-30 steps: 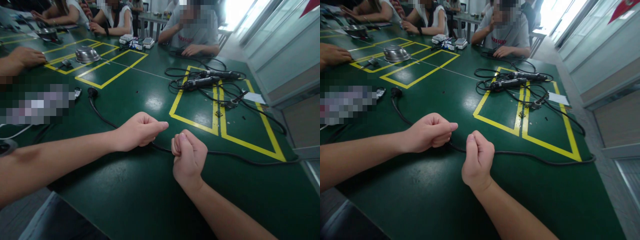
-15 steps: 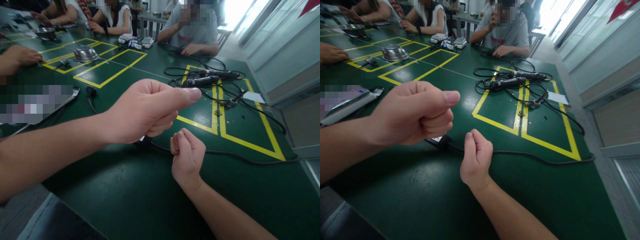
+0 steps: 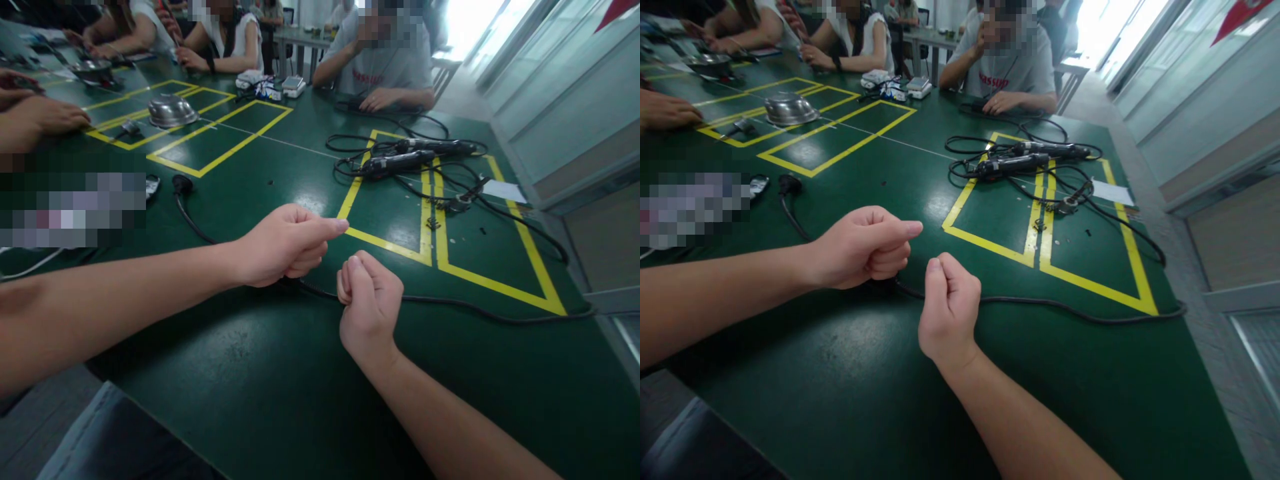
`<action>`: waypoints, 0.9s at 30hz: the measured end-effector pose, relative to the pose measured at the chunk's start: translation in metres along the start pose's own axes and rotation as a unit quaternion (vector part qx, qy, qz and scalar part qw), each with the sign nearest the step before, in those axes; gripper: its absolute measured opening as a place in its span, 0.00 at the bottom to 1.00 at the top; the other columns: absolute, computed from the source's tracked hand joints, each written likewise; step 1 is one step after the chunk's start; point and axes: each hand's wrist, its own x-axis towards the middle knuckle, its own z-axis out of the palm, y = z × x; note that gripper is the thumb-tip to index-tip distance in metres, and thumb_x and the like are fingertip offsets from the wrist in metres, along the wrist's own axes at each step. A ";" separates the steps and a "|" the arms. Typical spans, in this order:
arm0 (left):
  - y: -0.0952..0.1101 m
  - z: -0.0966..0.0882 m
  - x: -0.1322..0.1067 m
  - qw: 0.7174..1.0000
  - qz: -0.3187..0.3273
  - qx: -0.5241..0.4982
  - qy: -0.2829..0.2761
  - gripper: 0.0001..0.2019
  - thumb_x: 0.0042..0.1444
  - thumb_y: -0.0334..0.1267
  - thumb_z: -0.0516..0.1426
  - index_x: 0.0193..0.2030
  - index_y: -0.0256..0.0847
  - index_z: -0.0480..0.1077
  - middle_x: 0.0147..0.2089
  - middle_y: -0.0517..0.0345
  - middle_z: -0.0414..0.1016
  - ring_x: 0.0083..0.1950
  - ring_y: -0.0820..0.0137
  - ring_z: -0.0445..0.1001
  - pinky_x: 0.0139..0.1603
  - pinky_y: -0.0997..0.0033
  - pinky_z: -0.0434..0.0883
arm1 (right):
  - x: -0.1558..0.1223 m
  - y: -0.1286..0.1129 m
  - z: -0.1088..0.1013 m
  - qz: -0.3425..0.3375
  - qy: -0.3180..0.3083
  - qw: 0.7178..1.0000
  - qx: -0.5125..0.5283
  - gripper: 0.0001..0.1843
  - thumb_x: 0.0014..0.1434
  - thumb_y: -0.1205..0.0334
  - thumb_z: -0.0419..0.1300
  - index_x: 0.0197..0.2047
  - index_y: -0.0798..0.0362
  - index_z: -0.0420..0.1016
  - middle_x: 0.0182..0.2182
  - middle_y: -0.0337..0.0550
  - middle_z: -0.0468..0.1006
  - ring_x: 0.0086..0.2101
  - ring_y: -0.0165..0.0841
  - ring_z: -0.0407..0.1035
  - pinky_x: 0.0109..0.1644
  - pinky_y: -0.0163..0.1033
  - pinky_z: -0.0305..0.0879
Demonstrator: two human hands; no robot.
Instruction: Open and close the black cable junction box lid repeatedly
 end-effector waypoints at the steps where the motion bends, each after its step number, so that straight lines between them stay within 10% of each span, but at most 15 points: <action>1: 0.009 0.004 -0.003 1.000 0.003 0.005 0.005 0.35 0.75 0.43 0.63 0.18 0.43 0.50 0.16 0.70 0.47 0.17 0.83 0.47 0.19 0.80 0.48 | 0.000 0.000 0.000 0.002 0.000 1.000 0.003 0.26 0.79 0.53 0.55 0.28 0.44 0.53 0.23 0.29 0.51 0.23 0.29 0.48 0.27 0.41 0.45; 7: 0.047 0.024 -0.018 0.997 0.031 0.043 0.061 0.32 0.81 0.40 0.52 0.20 0.41 0.49 0.19 0.71 0.44 0.16 0.89 0.48 0.25 0.83 0.48 | 0.001 0.001 -0.001 0.017 0.000 1.000 0.012 0.26 0.79 0.54 0.57 0.27 0.44 0.54 0.22 0.29 0.51 0.23 0.29 0.48 0.27 0.41 0.44; 16: -0.024 -0.001 -0.002 1.000 0.011 0.026 -0.010 0.34 0.70 0.49 0.66 0.17 0.44 0.54 0.16 0.71 0.49 0.18 0.82 0.47 0.20 0.76 0.47 | 0.003 -0.001 0.000 -0.009 0.005 1.000 -0.029 0.26 0.76 0.57 0.57 0.25 0.45 0.54 0.20 0.29 0.55 0.22 0.28 0.50 0.27 0.40 0.46; 21: -0.023 0.003 -0.016 0.982 0.063 0.180 0.010 0.30 0.73 0.50 0.59 0.20 0.45 0.53 0.18 0.69 0.49 0.21 0.77 0.48 0.23 0.71 0.51 | 0.004 -0.004 0.000 -0.018 0.003 0.998 -0.059 0.26 0.74 0.58 0.58 0.24 0.45 0.53 0.19 0.29 0.55 0.22 0.28 0.49 0.27 0.40 0.47; 23: -0.018 0.002 -0.026 0.923 0.145 0.354 0.036 0.27 0.71 0.43 0.59 0.23 0.45 0.51 0.21 0.67 0.53 0.24 0.74 0.52 0.28 0.68 0.56 | 0.005 -0.005 0.000 -0.015 0.005 0.998 -0.061 0.26 0.74 0.58 0.58 0.25 0.45 0.52 0.19 0.29 0.54 0.22 0.28 0.49 0.27 0.40 0.47; 27: -0.018 -0.016 -0.042 0.697 0.277 0.661 -0.041 0.14 0.74 0.39 0.56 0.34 0.45 0.73 0.37 0.53 0.79 0.38 0.63 0.73 0.40 0.62 0.68 | 0.005 -0.007 0.002 -0.013 -0.001 0.998 -0.060 0.26 0.75 0.57 0.57 0.25 0.44 0.52 0.20 0.30 0.54 0.22 0.28 0.49 0.27 0.40 0.48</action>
